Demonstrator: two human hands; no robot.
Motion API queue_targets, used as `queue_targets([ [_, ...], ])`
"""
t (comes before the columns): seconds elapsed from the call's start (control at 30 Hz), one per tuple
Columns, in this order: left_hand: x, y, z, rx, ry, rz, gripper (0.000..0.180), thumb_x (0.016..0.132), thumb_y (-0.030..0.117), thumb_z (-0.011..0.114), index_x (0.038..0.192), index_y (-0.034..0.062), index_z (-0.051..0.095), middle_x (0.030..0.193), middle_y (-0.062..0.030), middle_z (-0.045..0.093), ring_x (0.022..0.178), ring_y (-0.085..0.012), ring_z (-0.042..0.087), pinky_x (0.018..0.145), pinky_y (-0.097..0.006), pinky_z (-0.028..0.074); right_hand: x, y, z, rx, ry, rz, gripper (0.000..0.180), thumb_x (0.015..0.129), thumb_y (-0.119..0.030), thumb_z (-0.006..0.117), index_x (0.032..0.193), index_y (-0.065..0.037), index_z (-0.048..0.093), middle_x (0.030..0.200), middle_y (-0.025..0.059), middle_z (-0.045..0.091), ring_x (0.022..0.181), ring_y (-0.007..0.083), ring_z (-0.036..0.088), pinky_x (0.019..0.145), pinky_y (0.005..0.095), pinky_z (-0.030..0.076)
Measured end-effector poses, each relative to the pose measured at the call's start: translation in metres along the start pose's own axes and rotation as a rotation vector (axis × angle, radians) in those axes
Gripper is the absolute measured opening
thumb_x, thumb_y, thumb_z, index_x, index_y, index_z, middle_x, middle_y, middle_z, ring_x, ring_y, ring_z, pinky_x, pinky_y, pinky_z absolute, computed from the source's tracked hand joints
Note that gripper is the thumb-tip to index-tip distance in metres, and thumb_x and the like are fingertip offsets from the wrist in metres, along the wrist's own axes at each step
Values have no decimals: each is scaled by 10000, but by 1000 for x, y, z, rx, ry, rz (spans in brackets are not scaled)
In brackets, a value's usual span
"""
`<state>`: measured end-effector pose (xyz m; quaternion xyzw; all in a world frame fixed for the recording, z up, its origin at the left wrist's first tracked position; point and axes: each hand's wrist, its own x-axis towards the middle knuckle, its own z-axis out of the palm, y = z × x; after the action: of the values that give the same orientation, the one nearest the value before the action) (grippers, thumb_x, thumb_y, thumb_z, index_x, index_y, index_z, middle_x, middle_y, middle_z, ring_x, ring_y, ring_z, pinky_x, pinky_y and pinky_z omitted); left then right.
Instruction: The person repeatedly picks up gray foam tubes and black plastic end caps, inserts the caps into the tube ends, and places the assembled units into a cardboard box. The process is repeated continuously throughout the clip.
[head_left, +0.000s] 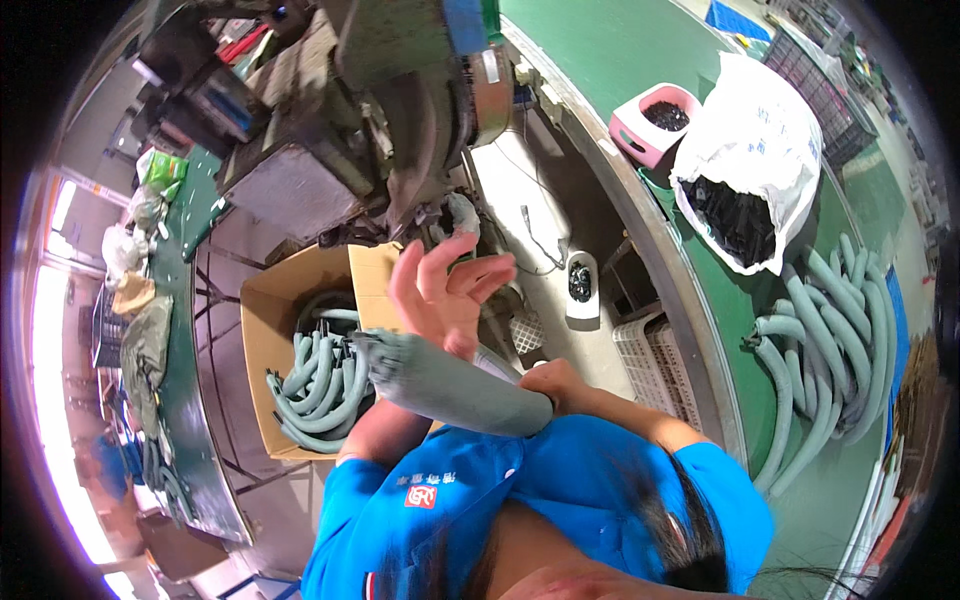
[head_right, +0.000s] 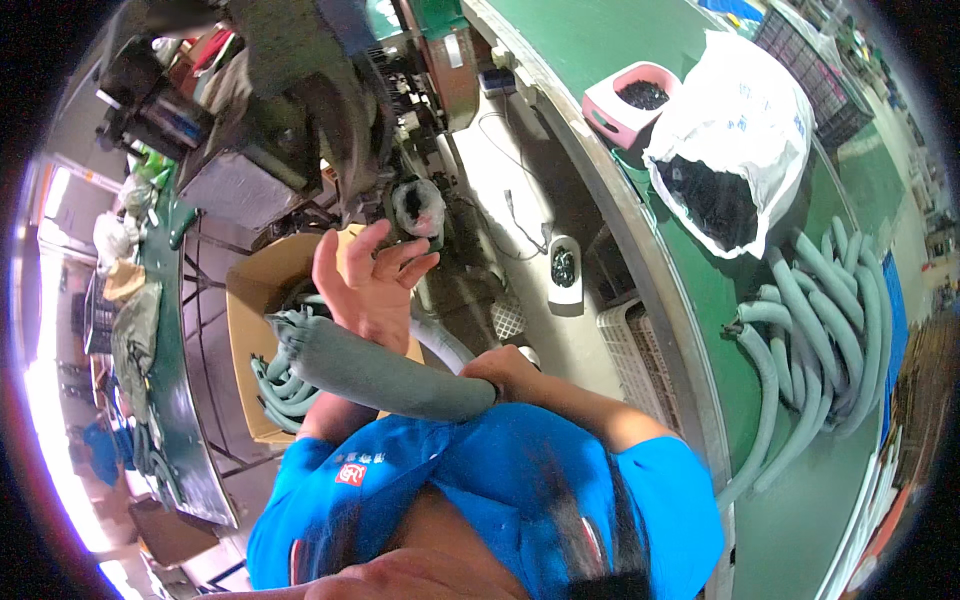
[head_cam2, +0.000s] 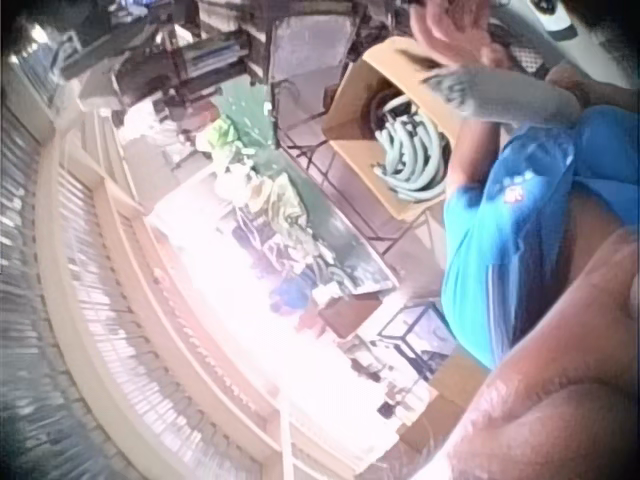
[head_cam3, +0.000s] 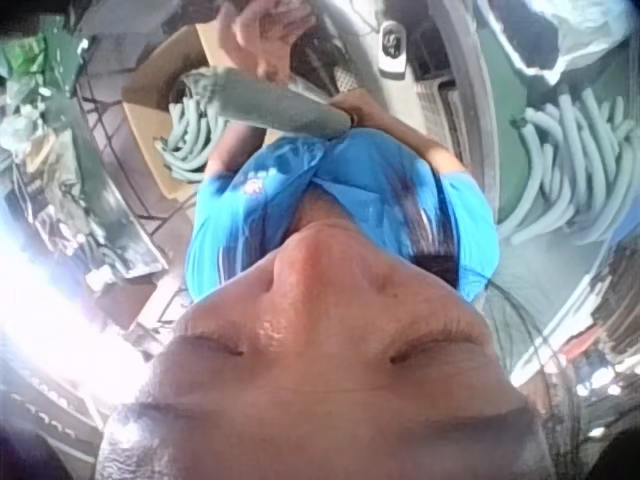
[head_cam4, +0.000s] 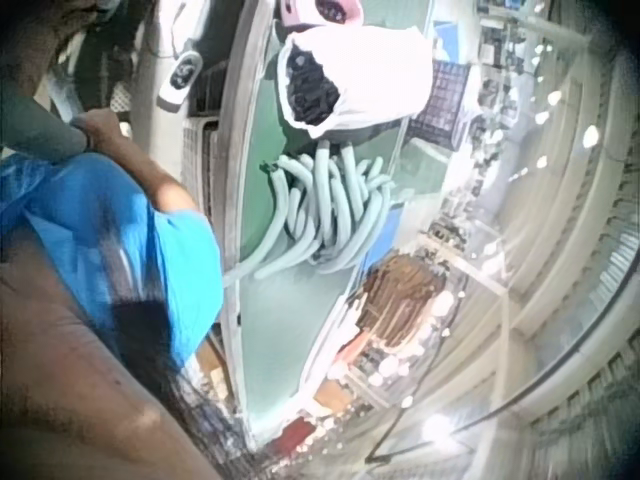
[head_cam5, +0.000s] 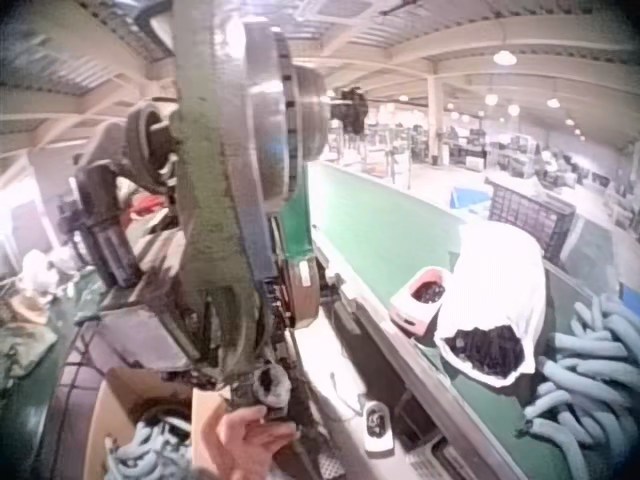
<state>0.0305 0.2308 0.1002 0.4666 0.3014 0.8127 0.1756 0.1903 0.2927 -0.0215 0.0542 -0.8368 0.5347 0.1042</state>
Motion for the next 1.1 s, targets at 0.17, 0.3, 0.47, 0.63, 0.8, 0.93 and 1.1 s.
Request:
queue_targets([
  [0.17, -3, 21, 52, -298, 299, -115, 669, 906, 438, 521, 1439, 293, 144, 1253, -233, 438, 645, -342, 615, 476, -402, 520, -26, 46, 40, 154, 214, 39, 279, 685, -237, 683, 952, -165, 645, 838, 115, 649, 792, 303, 642, 658, 375, 494],
  [0.3, 0, 5, 52, -207, 4, -42, 812, 786, 297, 694, 1396, 237, 163, 1243, -327, 397, 605, -349, 609, 454, -370, 509, -22, 25, 29, -13, 179, 98, 287, 691, -249, 684, 963, -167, 637, 831, 122, 648, 772, 312, 639, 648, 381, 492],
  [0.47, -3, 5, 47, -257, -133, -154, 717, 744, 62, 734, 1181, 173, 176, 1186, -299, 412, 767, -306, 619, 628, -376, 528, -23, 24, 34, -164, 130, 167, 298, 700, -264, 685, 976, -170, 628, 822, 130, 645, 748, 322, 635, 636, 388, 490],
  [0.63, -13, 7, 42, -272, -181, -334, 567, 713, 33, 745, 1052, 94, 294, 880, -145, 572, 750, -216, 610, 645, -322, 503, -21, 22, 37, -232, 100, 199, 309, 708, -279, 685, 990, -172, 619, 813, 138, 643, 724, 332, 631, 623, 395, 488],
  [0.8, -19, 4, 28, -94, -465, -444, 633, 691, -2, 756, 1073, 110, 263, 985, -136, 532, 894, -253, 608, 755, -386, 509, -21, 21, 38, -280, 94, 241, 320, 717, -294, 686, 1004, -174, 610, 804, 146, 641, 700, 342, 627, 611, 401, 486],
  [0.93, -31, 10, 45, -138, -309, -590, 766, 659, -78, 746, 1136, 188, 208, 1066, -158, 484, 1004, -272, 572, 823, -450, 509, -19, 22, 35, -296, 63, 277, 330, 724, -306, 686, 1015, -176, 602, 797, 152, 639, 681, 350, 624, 601, 407, 485],
  [1.1, -28, -16, 7, -131, 161, -749, 434, 736, 75, 652, 1086, 84, 396, 815, -119, 531, 615, -188, 540, 526, -313, 462, -8, 15, 0, -64, -39, 313, 342, 749, -343, 683, 1026, -163, 594, 759, 147, 630, 660, 340, 621, 600, 407, 485],
])
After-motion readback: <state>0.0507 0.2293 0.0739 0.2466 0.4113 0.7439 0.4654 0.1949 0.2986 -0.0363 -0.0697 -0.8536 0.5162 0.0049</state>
